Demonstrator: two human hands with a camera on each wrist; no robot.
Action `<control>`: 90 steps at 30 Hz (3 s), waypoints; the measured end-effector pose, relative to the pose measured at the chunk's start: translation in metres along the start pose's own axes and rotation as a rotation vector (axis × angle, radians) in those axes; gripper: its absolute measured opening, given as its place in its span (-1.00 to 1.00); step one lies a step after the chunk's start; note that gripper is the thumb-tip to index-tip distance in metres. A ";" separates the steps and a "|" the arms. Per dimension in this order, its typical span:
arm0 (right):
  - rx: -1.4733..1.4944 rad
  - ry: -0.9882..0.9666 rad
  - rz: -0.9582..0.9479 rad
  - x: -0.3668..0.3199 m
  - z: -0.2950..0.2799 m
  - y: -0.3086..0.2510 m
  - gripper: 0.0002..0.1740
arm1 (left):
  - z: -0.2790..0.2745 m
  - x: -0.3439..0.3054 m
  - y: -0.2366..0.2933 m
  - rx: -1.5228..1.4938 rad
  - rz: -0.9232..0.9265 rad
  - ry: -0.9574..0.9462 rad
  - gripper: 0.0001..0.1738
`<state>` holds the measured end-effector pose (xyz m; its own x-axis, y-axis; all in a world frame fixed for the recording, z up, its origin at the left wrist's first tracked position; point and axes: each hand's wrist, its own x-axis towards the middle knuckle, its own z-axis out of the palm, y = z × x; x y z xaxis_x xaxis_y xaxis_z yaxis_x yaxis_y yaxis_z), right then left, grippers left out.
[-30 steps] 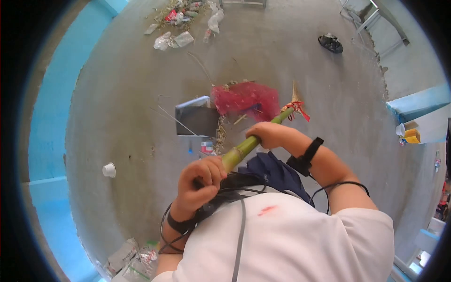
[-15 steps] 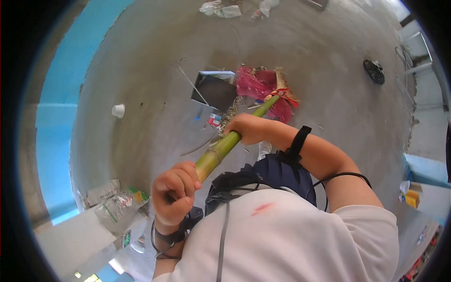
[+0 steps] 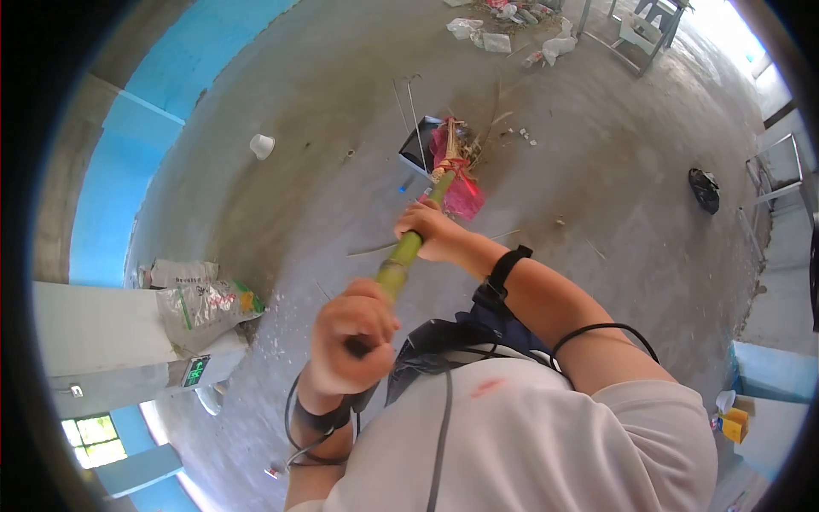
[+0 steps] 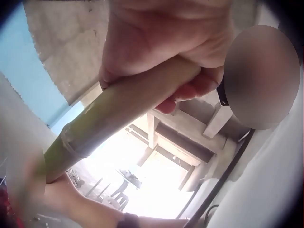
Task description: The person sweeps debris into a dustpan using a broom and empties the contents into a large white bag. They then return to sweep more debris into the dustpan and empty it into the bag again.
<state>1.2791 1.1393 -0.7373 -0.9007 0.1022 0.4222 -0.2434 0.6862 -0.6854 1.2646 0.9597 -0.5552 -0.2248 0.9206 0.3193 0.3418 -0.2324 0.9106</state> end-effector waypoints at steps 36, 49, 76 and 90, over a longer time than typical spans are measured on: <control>0.263 -0.110 -0.220 0.006 -0.082 0.013 -0.68 | -0.025 0.116 0.040 -0.099 -0.019 -0.580 -0.80; 0.200 0.096 -0.151 0.095 -0.022 0.081 -0.69 | -0.090 0.145 -0.037 0.016 -0.064 -0.610 -0.79; 0.125 1.441 0.414 0.211 -0.140 0.116 -0.93 | -0.401 0.108 -0.143 -0.171 -0.231 0.207 -0.75; 0.208 0.994 0.093 0.117 -0.247 -0.065 -0.90 | -0.459 0.078 -0.183 -0.119 -0.214 0.695 -0.83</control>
<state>1.2786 1.2848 -0.4964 -0.2360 0.7654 0.5987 -0.3312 0.5158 -0.7901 0.7652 0.9302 -0.5765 -0.8156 0.5471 0.1882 0.1334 -0.1386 0.9813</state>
